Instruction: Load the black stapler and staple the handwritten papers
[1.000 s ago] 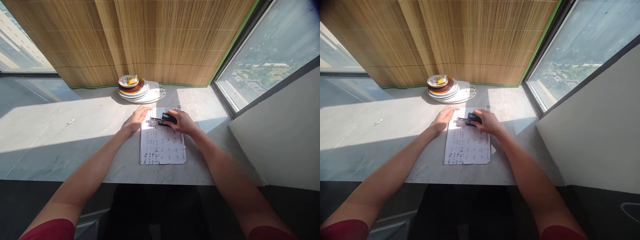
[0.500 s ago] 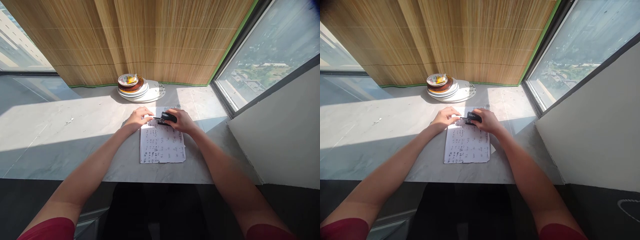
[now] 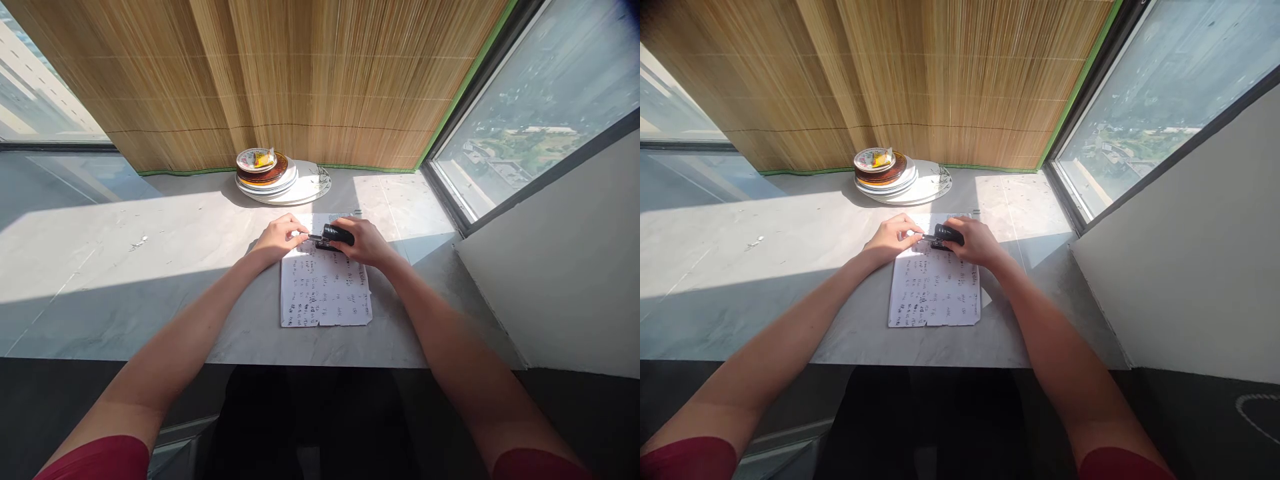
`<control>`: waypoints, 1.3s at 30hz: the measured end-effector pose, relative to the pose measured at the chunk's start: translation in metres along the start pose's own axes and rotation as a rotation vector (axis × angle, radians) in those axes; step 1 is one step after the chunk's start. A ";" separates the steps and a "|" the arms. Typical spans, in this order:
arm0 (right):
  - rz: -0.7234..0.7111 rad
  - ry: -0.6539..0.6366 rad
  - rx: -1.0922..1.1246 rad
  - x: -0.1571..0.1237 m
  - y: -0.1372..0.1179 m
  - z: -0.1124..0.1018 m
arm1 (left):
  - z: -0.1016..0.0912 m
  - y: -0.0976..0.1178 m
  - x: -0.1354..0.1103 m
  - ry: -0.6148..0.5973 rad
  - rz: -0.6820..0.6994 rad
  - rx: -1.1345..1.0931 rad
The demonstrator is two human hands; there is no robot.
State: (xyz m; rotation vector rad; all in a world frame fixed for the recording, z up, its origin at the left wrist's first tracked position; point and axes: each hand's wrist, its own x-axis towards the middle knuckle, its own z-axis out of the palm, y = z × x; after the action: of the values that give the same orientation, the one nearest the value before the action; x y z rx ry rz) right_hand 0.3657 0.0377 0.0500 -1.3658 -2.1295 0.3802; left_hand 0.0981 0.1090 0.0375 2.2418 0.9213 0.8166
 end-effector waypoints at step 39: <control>-0.007 0.307 -0.104 0.003 0.017 -0.012 | 0.000 0.009 -0.003 -0.291 0.196 0.222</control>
State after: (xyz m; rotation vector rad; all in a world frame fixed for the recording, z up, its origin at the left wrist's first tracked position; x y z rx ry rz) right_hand 0.3851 0.0468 0.0513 -1.3747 -1.9212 0.0516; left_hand 0.0998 0.1018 0.0431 2.5894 0.6897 0.4667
